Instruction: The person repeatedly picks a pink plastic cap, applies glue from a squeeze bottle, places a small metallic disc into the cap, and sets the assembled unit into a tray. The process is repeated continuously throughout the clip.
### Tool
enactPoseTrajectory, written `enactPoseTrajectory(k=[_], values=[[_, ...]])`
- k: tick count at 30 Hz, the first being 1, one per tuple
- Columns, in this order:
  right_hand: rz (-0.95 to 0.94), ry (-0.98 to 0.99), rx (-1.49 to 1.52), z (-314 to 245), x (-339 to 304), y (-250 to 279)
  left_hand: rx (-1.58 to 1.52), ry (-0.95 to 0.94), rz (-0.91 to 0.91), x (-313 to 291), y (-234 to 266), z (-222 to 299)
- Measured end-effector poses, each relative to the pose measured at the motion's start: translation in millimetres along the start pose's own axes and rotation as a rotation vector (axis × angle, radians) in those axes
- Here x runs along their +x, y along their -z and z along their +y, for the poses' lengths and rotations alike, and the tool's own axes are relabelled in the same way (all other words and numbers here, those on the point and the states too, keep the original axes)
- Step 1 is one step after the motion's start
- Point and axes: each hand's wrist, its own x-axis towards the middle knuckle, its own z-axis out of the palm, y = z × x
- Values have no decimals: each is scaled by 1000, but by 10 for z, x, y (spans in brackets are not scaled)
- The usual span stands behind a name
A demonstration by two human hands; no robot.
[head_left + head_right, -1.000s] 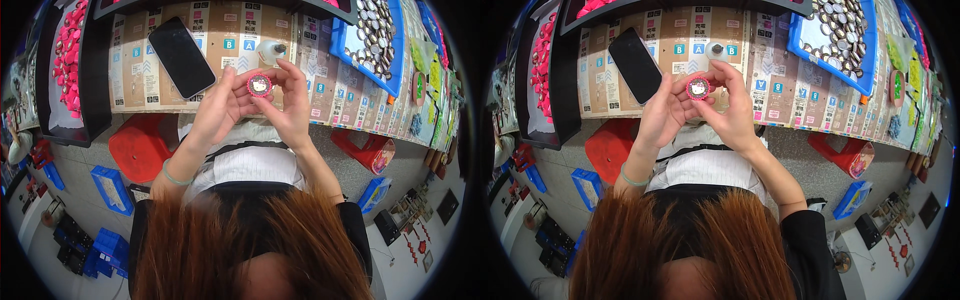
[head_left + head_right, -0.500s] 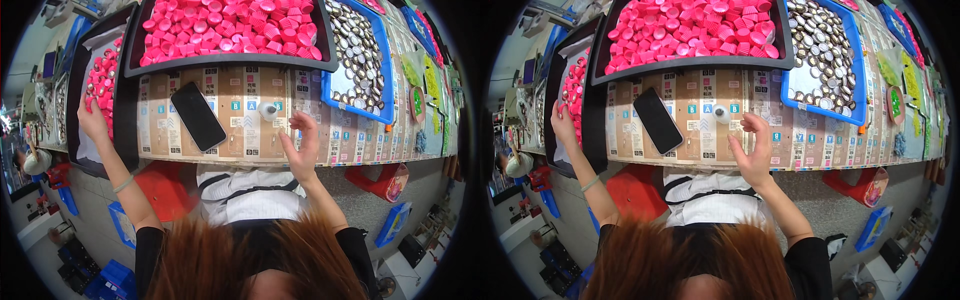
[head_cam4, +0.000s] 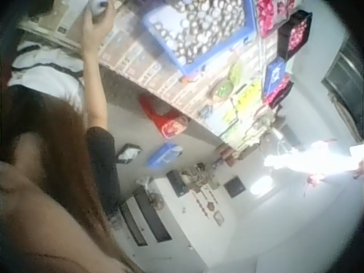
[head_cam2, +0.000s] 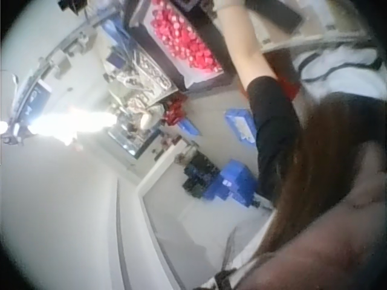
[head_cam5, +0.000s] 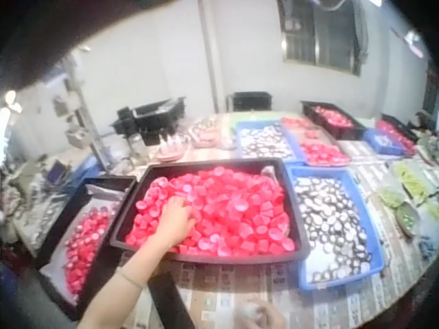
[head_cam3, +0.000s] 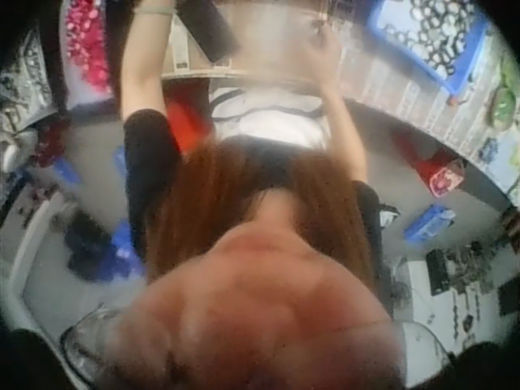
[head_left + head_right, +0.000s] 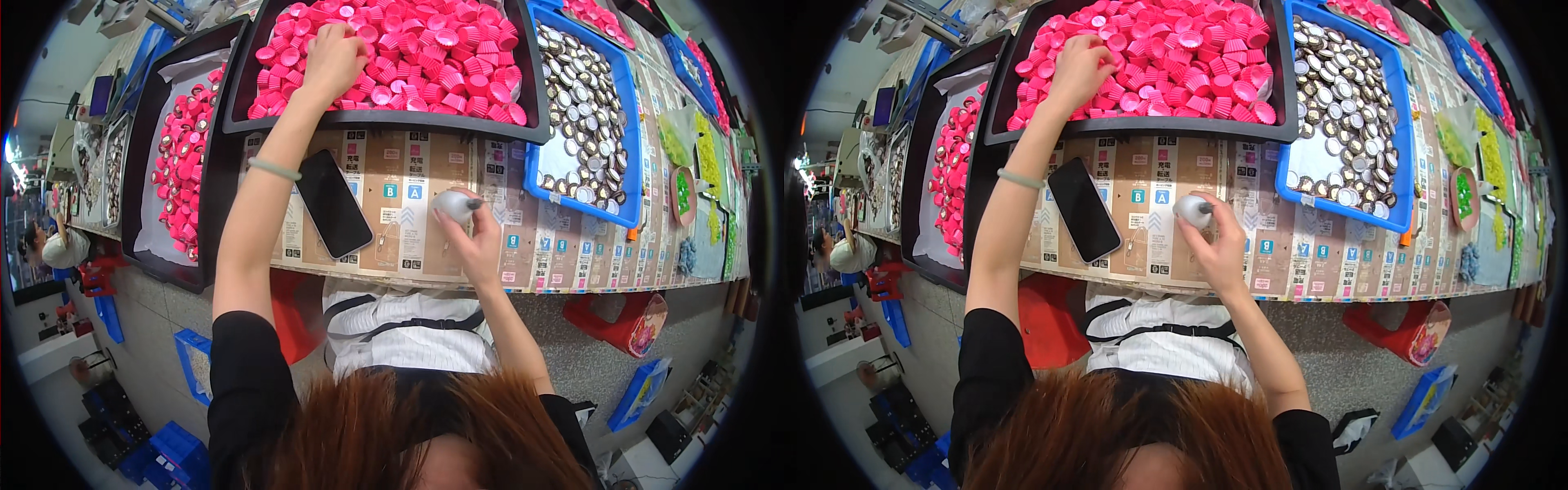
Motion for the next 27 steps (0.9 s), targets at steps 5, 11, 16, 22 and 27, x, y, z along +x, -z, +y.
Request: enactPoseTrajectory(k=[5, 11, 16, 22, 27], values=[[46, -226, 514, -232, -112, 234, -777, 350, -102, -395, 607, 703], [-34, -238, 473, -484, -171, 338, -1026, 374, -156, -1326, 747, 1261], [46, -136, 401, -596, -223, 260, -1815, 910, -233, -1656, 728, 1572], [50, 156, 173, -670, -269, 150, -1668, 919, -147, -1814, 736, 1678], [10, 335, -46, -655, -318, 124, -1612, 894, -135, -1843, 707, 1674]])
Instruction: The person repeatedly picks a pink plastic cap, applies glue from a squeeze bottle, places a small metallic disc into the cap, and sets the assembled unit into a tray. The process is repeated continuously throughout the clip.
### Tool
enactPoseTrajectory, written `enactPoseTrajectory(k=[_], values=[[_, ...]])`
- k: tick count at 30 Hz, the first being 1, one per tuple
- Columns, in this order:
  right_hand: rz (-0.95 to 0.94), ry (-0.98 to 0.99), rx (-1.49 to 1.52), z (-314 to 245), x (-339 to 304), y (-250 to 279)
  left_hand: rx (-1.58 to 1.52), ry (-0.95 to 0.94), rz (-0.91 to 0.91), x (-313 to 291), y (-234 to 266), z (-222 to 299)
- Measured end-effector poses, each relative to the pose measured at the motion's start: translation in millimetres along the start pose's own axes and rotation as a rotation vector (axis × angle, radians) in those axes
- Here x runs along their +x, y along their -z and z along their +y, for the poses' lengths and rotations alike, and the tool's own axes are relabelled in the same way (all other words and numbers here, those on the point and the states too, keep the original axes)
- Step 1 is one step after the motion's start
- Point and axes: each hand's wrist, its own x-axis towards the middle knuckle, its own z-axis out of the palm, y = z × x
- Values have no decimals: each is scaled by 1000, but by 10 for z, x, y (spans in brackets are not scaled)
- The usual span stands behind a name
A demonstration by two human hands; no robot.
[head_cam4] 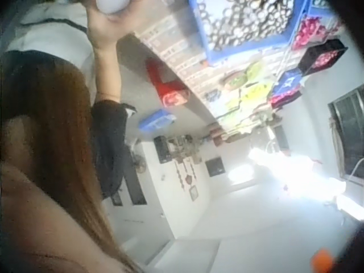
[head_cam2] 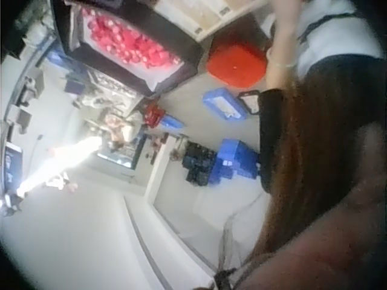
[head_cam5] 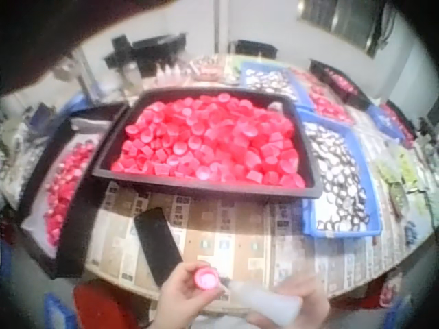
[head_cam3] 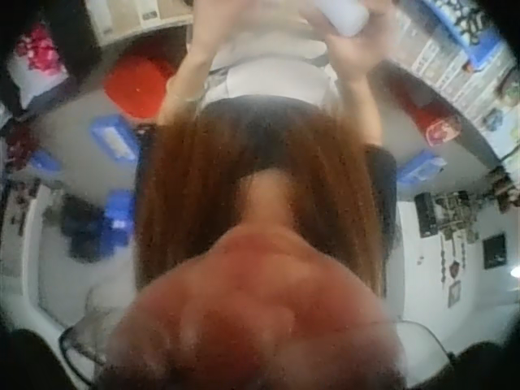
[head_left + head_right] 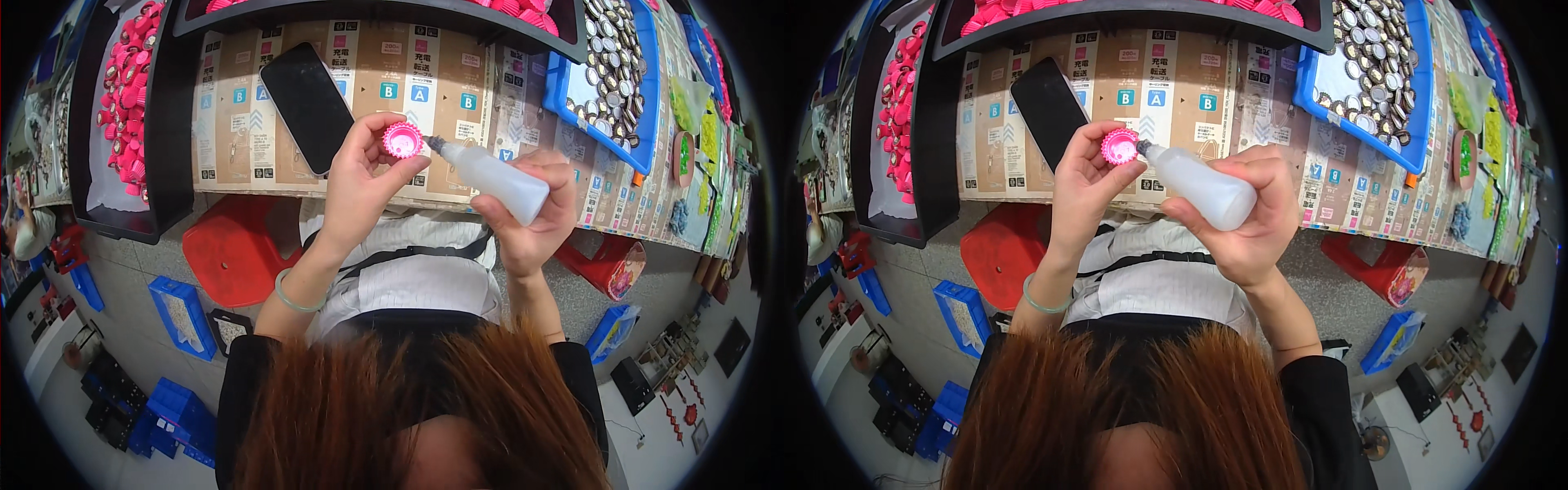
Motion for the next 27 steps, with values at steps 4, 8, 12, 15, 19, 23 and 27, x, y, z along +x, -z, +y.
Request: enactPoseTrajectory(k=[4, 8, 12, 15, 19, 23, 27], values=[[-21, 31, -73, -11, 0, -31, -9, 1, 13, -15, -15, 0], [-5, 16, -85, 14, -15, -36, -16, -17, 35, -27, -34, -4], [-10, 31, -104, 17, -7, -31, -13, -19, 28, -33, -48, 0], [-16, 53, -128, 16, -4, -21, 26, -11, -5, -30, -42, 24], [-19, 95, -180, 11, -1, 10, 231, -154, 49, -25, -45, -33], [-58, 84, -142, -25, 6, 8, 604, -444, 138, 9, 9, -64], [161, -99, 292, -30, 0, -9, 704, -694, 261, 98, 86, -135]])
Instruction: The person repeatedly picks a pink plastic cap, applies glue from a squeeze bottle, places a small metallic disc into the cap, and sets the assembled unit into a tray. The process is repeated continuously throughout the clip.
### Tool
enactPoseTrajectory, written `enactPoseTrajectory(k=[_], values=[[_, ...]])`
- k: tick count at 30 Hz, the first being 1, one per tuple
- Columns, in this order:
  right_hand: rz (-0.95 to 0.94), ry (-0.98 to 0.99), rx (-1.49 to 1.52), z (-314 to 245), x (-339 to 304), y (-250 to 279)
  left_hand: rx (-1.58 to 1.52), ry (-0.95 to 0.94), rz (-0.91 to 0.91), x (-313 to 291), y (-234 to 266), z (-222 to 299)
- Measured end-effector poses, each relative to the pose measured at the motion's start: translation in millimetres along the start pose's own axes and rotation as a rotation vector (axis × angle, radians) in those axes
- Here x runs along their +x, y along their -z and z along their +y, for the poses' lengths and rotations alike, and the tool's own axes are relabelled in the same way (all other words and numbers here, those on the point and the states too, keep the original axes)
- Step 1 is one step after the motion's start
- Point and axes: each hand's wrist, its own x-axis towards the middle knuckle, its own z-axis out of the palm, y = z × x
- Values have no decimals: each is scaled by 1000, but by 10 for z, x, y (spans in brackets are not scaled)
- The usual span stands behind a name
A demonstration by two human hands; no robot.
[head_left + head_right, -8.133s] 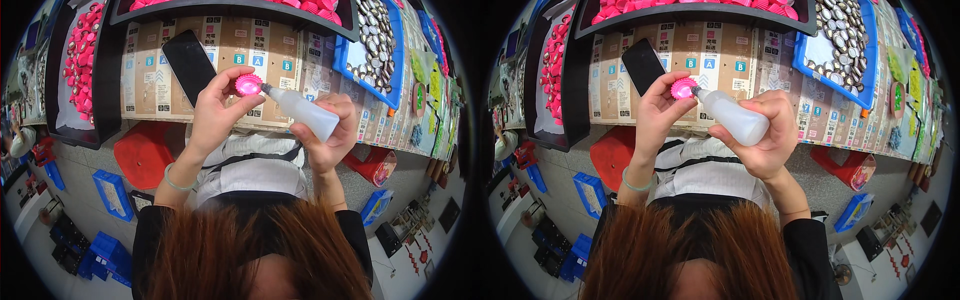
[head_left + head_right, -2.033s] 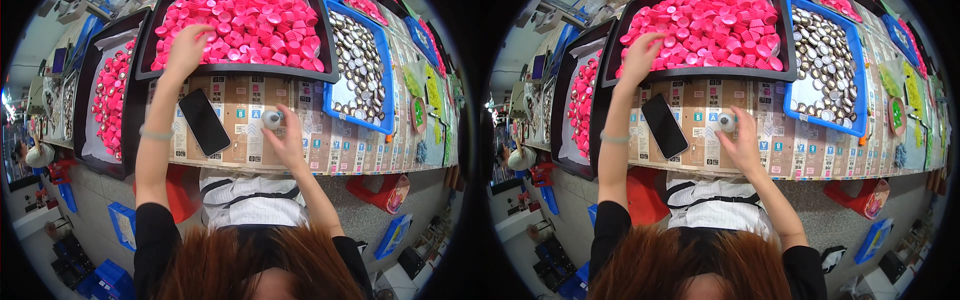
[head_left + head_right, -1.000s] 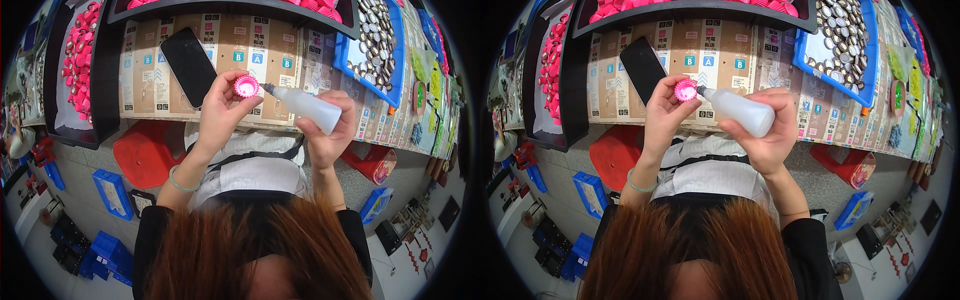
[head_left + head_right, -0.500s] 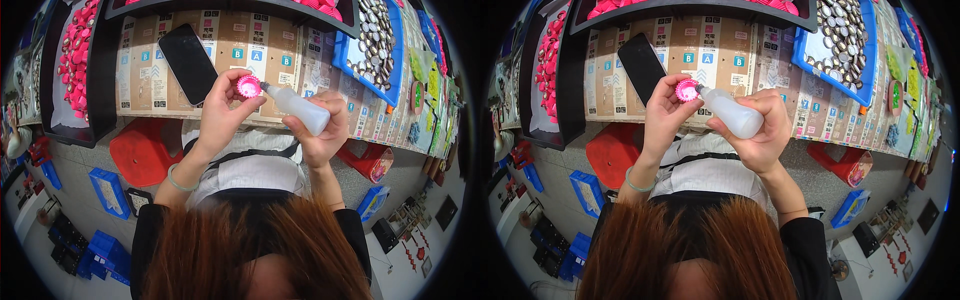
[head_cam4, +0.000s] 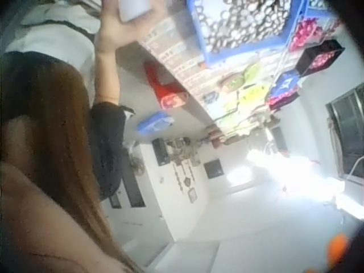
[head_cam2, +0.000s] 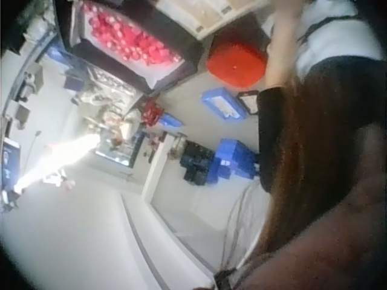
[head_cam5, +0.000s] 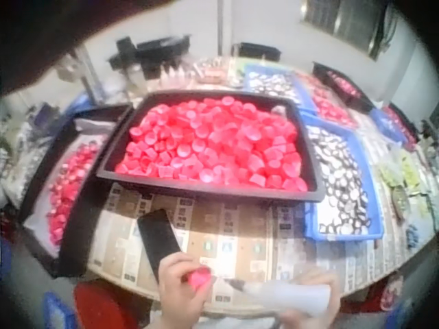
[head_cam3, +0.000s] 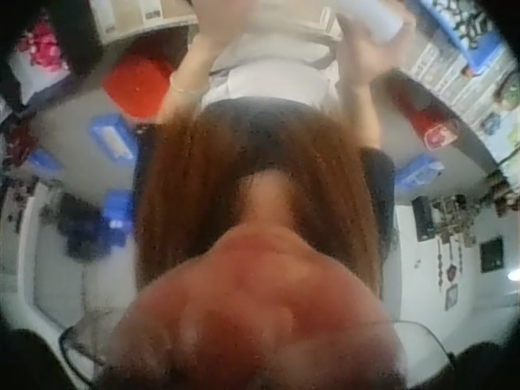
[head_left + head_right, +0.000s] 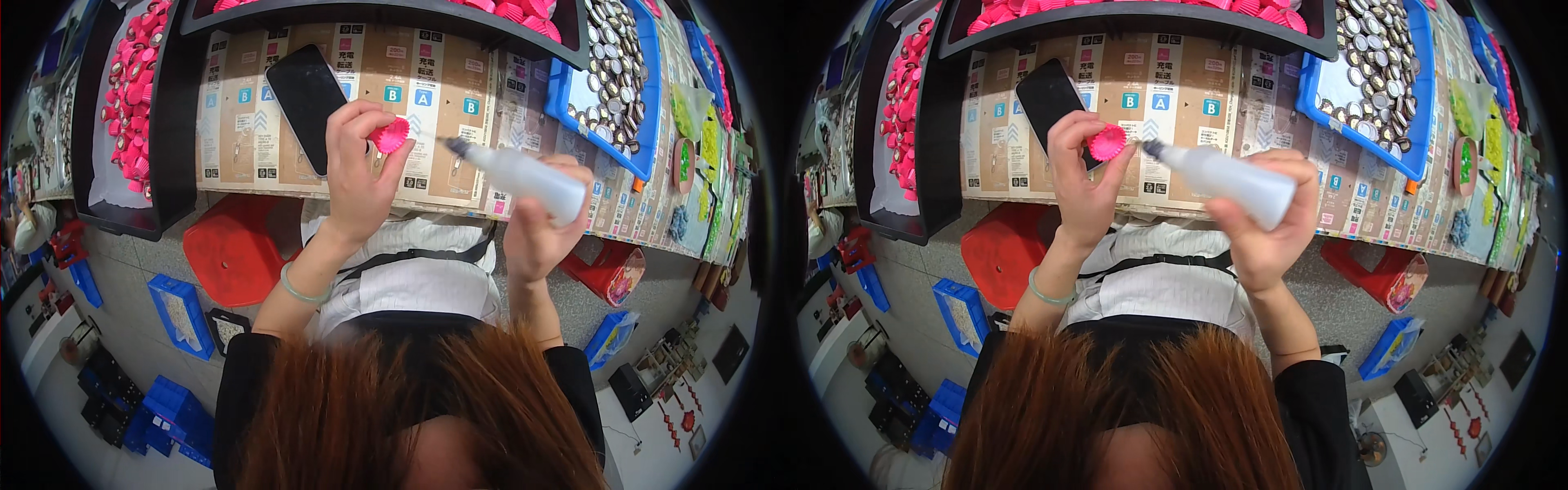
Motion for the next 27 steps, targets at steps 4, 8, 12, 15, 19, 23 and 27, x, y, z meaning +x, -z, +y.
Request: enactPoseTrajectory(k=[4, 8, 12, 15, 19, 23, 27], values=[[100, -234, -83, 156, 108, 50, -643, 220, 29, 56, -13, 59], [-55, -175, -429, 629, 219, 70, -1481, 672, -176, 35, 82, 161], [-153, -6, -594, 810, 255, 42, -2082, 958, -339, -108, 48, 56], [-94, 280, -743, 534, 430, 156, -2248, 1127, -327, -132, -4, 66], [77, 219, -940, 396, 891, 791, -1923, 1294, -328, -105, -14, 34], [-124, 182, -1490, 907, 1511, 1764, -1084, 1028, -455, -110, -113, 98], [-292, -21, -1562, 896, 1721, 1856, -833, 785, -414, -97, -92, 181]])
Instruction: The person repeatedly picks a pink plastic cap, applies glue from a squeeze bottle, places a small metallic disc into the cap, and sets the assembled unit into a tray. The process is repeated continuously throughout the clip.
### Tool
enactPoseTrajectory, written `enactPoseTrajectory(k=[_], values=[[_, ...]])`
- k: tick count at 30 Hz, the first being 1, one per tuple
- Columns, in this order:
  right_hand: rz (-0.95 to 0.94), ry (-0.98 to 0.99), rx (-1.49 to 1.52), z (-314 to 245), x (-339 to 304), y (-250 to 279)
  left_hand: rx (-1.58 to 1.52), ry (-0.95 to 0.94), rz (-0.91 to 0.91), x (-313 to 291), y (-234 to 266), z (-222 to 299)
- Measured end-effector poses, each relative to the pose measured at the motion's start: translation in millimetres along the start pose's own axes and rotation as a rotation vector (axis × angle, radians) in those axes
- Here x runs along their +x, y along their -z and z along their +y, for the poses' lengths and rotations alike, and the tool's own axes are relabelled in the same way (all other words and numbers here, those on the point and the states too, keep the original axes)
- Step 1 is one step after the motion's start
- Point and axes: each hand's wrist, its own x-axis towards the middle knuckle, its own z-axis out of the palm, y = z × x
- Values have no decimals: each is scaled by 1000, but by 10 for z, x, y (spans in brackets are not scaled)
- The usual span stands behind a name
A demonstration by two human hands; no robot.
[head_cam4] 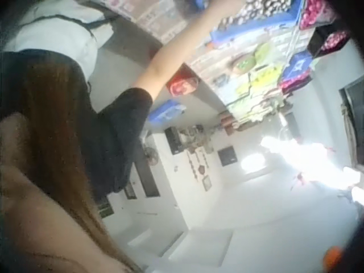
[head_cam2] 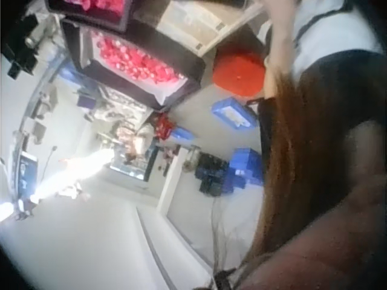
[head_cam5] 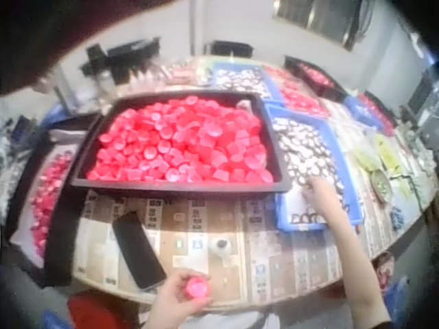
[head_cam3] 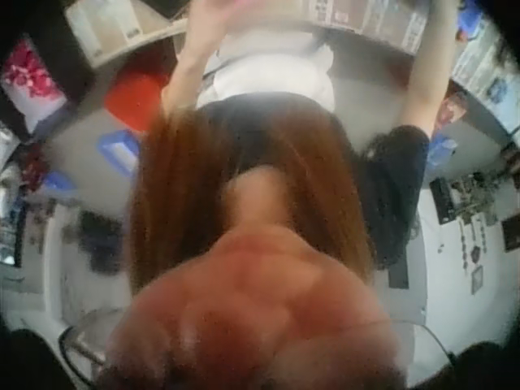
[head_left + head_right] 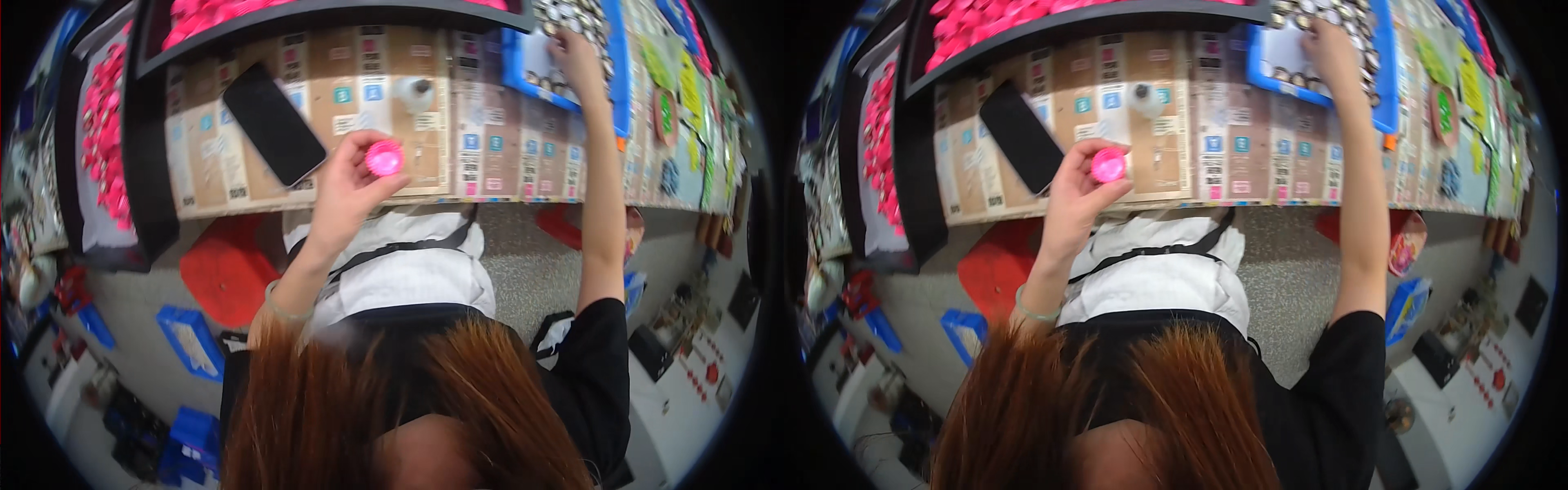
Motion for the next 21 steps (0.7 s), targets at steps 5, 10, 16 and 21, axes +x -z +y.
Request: enactPoseTrajectory(k=[5, 10, 16, 21], values=[[262, -133, 16, -221, -208, 347, -97, 33, -7, -21, 21, 46], [-102, -115, 943, -852, -824, 619, -253, 150, -63, -65, 104, 51], [-480, -146, 998, -1694, -1366, 93, -317, 160, -91, -46, 102, 32], [-135, 54, 701, -1885, -1385, 5, -478, 393, -37, -115, 261, 17]])
